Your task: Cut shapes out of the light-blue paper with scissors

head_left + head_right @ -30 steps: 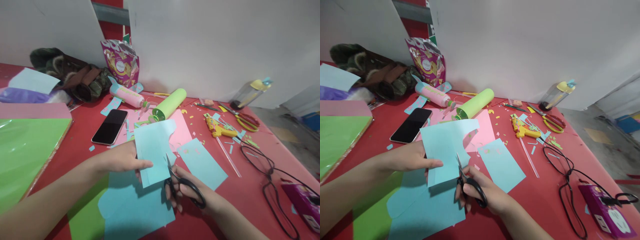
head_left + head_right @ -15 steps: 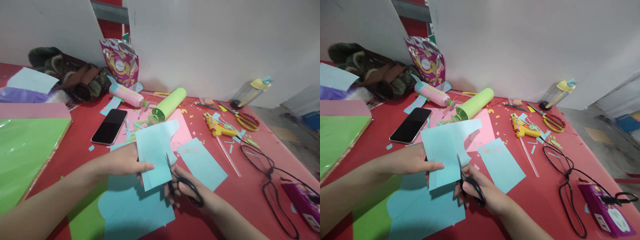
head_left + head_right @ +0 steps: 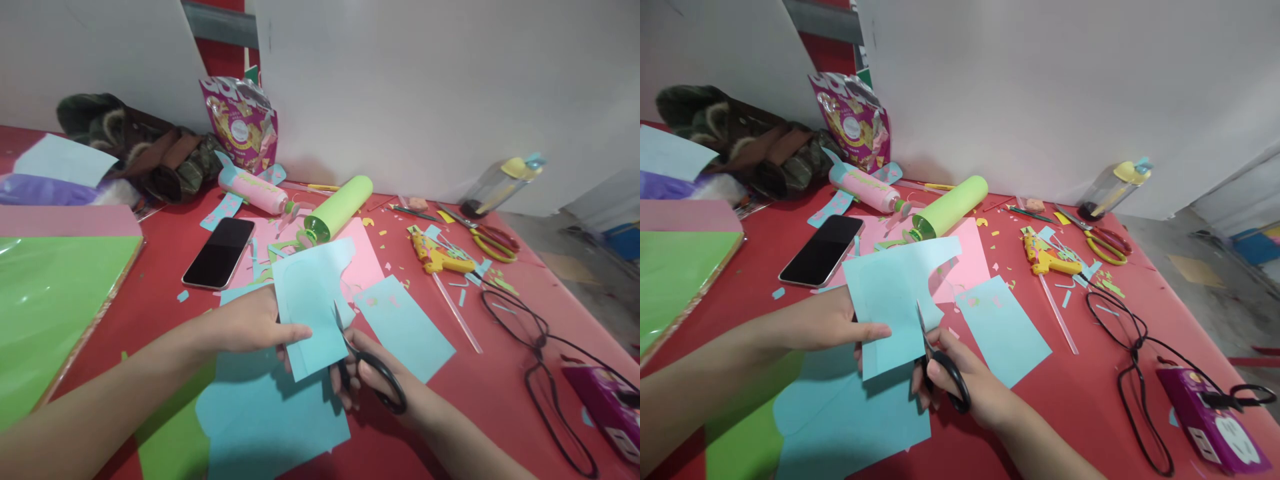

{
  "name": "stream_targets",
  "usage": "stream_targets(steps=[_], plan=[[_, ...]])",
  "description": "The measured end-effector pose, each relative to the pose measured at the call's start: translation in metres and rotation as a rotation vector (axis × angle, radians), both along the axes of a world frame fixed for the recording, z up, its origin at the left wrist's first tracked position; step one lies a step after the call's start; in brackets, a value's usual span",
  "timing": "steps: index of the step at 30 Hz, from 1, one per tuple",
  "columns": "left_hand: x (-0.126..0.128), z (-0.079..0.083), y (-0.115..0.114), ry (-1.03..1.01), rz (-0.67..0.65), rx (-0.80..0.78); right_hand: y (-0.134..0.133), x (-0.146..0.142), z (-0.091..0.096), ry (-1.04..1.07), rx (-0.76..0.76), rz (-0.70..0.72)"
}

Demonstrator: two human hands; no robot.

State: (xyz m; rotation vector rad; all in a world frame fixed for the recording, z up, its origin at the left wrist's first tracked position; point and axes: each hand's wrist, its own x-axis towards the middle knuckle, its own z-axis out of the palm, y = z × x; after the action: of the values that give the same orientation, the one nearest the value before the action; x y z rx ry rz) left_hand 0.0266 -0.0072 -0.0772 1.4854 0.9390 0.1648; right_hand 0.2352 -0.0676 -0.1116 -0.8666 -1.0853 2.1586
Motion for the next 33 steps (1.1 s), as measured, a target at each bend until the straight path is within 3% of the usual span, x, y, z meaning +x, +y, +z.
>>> stream_targets(steps=[11, 33], plan=[[0.0024, -0.0001, -0.0009, 0.005, 0.031, -0.027, 0.0017, -0.0004, -0.0013, -0.055, 0.085, 0.009], [0.0024, 0.0022, 0.0005, 0.035, 0.033, -0.003, 0.0019, -0.0025, 0.0009, -0.049, 0.110, -0.025]])
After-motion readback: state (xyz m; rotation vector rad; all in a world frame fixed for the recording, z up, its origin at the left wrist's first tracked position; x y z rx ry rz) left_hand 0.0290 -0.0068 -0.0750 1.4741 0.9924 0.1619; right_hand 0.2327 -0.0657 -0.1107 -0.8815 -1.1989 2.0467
